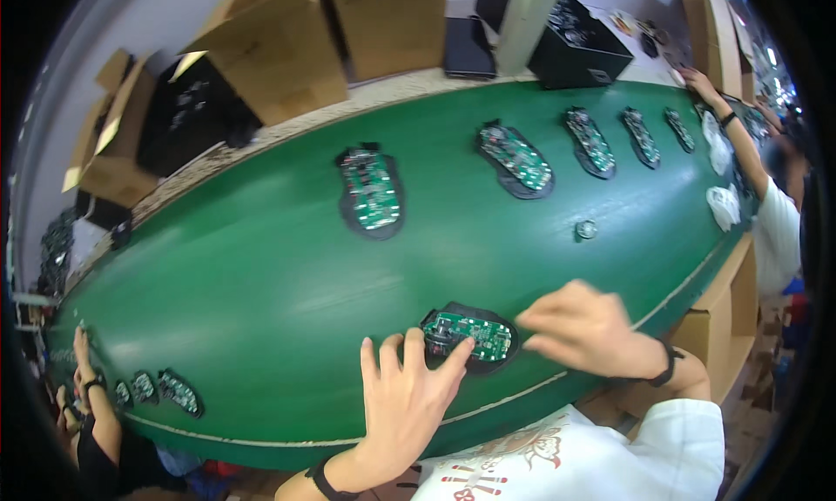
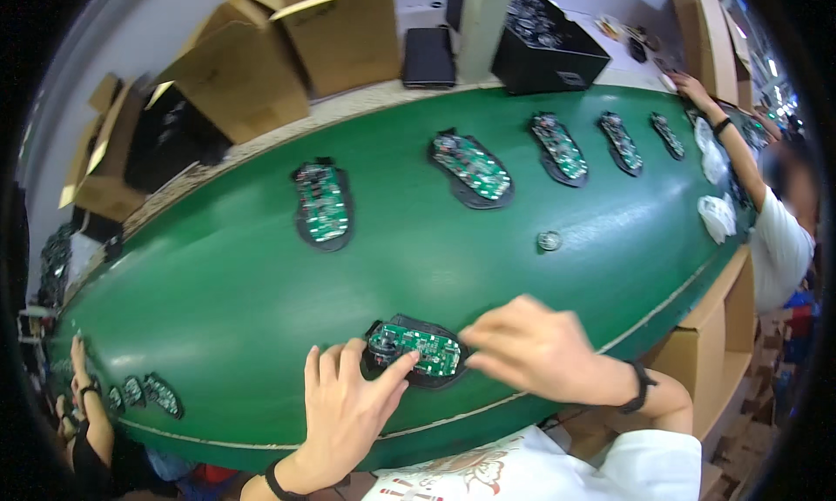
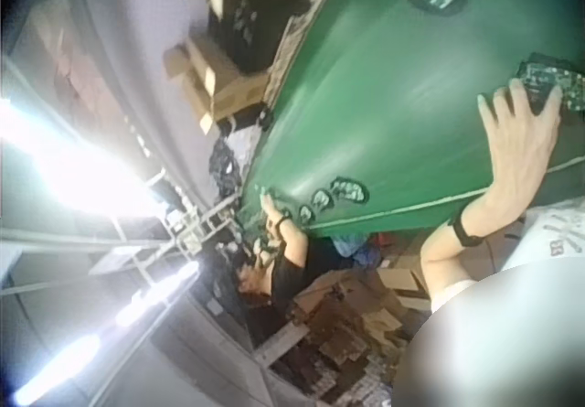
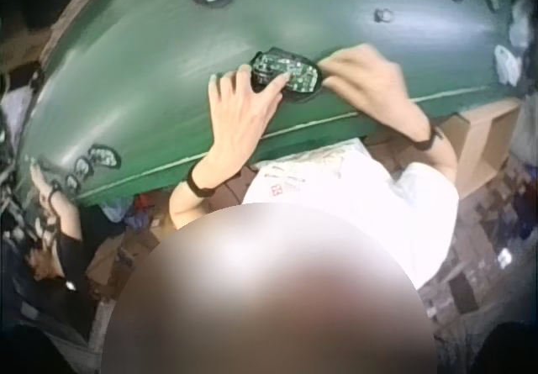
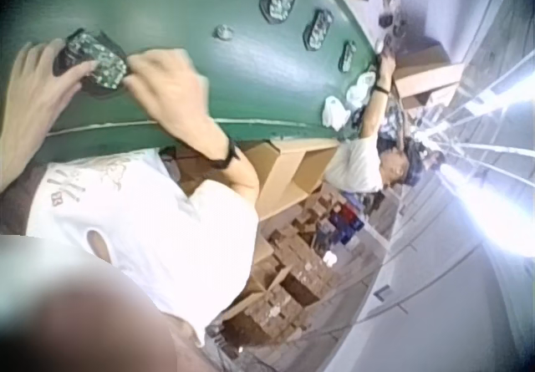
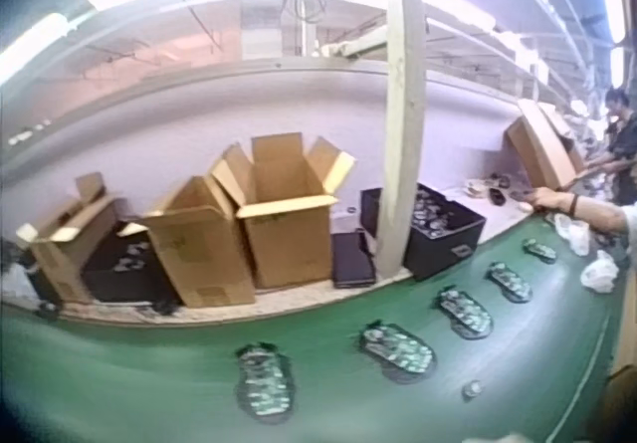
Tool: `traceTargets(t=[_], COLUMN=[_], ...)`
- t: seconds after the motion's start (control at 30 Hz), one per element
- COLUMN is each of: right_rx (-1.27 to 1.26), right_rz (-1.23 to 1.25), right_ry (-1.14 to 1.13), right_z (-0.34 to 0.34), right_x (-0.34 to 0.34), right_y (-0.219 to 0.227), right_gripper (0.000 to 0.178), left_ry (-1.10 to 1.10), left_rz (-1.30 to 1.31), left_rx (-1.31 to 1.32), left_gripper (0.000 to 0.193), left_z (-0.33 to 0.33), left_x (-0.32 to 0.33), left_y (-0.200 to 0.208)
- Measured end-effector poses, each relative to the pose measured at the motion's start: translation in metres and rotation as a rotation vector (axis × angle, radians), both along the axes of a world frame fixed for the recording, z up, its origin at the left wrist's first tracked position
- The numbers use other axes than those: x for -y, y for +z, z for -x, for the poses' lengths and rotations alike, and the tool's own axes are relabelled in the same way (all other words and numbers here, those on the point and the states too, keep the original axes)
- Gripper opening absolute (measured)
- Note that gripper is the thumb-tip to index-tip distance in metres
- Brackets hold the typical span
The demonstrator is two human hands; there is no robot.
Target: The person assembles small electronic devices by attaching circular components to green circuit boards on a green workbench. They retrieve parts from a cardboard box and place the assembled units into a black container.
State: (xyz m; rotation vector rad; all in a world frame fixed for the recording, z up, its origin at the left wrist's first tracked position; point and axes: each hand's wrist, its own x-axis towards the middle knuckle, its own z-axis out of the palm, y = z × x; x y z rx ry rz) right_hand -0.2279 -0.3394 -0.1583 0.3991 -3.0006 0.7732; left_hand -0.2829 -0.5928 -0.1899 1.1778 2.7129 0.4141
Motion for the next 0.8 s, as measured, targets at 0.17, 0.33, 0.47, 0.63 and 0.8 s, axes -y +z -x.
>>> traceTargets(t=[0.17,0.33,0.47,0.63,0.8], right_rx=[-0.145,-0.011,-0.052,-0.067,-0.058], right_rz=[-0.359,-0.365,-0.327,-0.417,-0.238], right_ry=[-0.308,-0.314,-0.278,-0.266,-0.319], right_z=[0.003,-0.006,-0.007,-0.01,-0.002], right_x=[-0.039,-0.056,-0.076,-0.105,-0.106], right_y=[0.011,-0.011,-0.041,-0.068,-0.061], right_gripper=[0.039,0.044,0.043,0.043,0.033], left_ry=[0.19,0.219,0.268,0.369,0.685], left_rz=[-0.033,0.066,0.187,-0.034,0.048], left_rx=[-0.027,-0.226,-0.334,-0.188,-0.184], left_gripper=[0.037,0.033,0.033,0.054,0.076], left_z=[0.052,0.113,0.152,0.143,0.099], left_x=[0.045,0.087,0.112,0.155,0.26], left_y=[-0.013,-0.01,-0.032,-0.022,0.007])
